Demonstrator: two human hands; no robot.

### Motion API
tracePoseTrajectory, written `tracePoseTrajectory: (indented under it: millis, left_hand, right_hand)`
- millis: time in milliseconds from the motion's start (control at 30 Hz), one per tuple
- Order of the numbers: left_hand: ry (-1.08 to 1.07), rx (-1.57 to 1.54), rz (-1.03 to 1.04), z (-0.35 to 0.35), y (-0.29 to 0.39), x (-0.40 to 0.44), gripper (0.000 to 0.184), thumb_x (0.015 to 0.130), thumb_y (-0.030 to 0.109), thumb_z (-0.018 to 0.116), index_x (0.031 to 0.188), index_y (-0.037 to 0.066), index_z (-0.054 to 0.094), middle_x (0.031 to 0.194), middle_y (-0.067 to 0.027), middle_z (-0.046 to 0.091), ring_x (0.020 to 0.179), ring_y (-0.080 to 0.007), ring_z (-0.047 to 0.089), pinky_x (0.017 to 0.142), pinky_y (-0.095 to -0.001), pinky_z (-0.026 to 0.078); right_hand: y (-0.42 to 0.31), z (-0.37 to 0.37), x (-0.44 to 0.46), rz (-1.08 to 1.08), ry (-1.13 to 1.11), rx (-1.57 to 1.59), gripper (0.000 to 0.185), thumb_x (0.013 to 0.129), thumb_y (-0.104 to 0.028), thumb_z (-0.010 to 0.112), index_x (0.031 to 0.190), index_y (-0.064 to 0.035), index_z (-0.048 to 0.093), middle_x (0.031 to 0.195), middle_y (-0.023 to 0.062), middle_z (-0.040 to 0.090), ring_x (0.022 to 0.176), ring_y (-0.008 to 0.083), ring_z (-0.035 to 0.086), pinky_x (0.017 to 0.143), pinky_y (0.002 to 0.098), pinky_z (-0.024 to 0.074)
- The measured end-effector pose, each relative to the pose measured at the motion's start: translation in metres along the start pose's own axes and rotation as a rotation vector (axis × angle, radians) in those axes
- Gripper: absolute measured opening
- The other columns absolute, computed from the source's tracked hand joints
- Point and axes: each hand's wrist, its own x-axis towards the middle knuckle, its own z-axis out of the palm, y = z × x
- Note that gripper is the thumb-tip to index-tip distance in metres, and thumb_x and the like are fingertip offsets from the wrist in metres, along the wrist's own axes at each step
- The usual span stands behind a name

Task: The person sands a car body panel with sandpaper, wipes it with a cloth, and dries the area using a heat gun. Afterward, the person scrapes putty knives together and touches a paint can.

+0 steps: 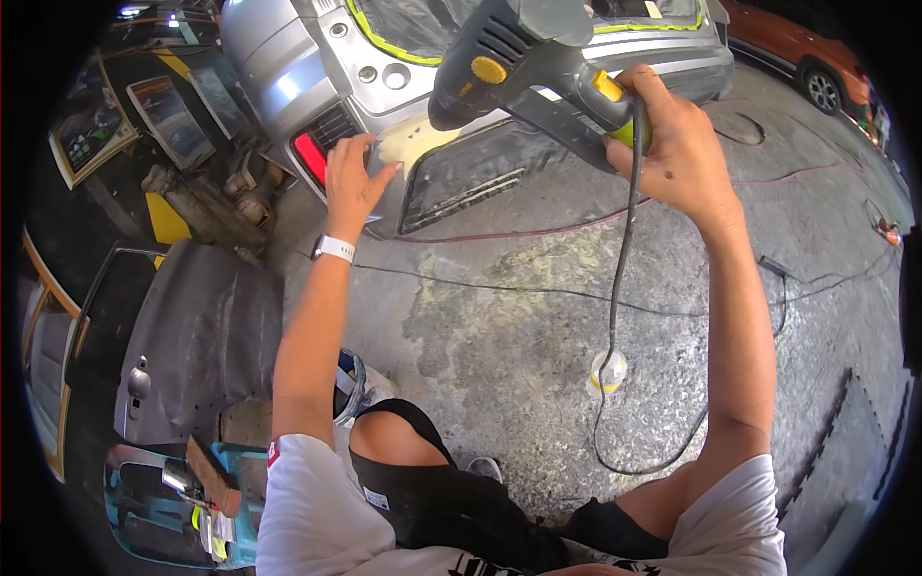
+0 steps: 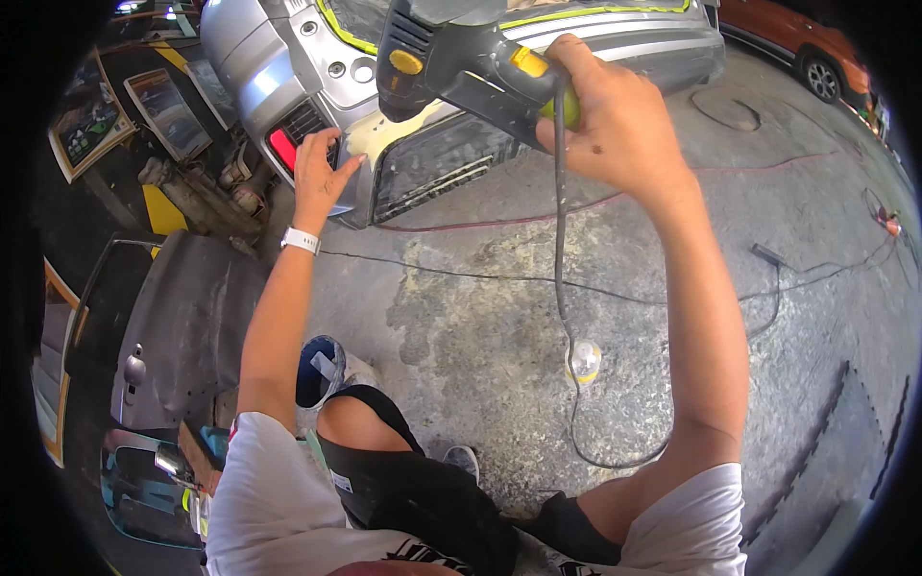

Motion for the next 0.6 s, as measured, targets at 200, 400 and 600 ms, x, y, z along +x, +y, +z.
tracePoseTrajectory:
  millis: [200,400,600]
  left_hand:
    - [-0.034,0.19,0.068,0.003,0.004,0.016,0.075,0.071,0.045,0.087,0.13,0.006,0.06,0.124,-0.0129,0.058,0.114,-0.0357,0.053,0.097,-0.0447,0.045]
    - [-0.032,0.306,0.091,0.01,0.012,0.028,0.085,0.069,0.053,0.086,0.135,0.008,0.058,0.14,-0.0134,0.05,0.128,-0.0363,0.044,0.103,-0.0485,0.04]
    - [-0.059,0.333,0.157,0.039,0.025,0.056,0.093,0.069,0.06,0.083,0.142,0.012,0.051,0.148,-0.0129,0.044,0.132,-0.0372,0.041,0.105,-0.0512,0.038]
  right_hand:
    - [-0.003,-0.006,-0.001,-0.008,-0.021,-0.022,0.053,0.071,-0.014,0.074,0.12,-0.0088,0.053,0.088,0.0174,0.067,0.082,0.0404,0.067,0.073,0.0444,0.0508]
    - [0.003,-0.009,-0.002,-0.066,0.037,-0.072,0.059,0.072,-0.018,0.08,0.125,-0.0101,0.054,0.08,0.0174,0.068,0.083,0.0402,0.068,0.072,0.0491,0.0516]
    - [0.007,-0.014,-0.001,-0.074,0.044,-0.084,0.061,0.072,-0.019,0.081,0.126,-0.0104,0.054,0.08,0.0169,0.068,0.083,0.0404,0.068,0.073,0.0486,0.0522]
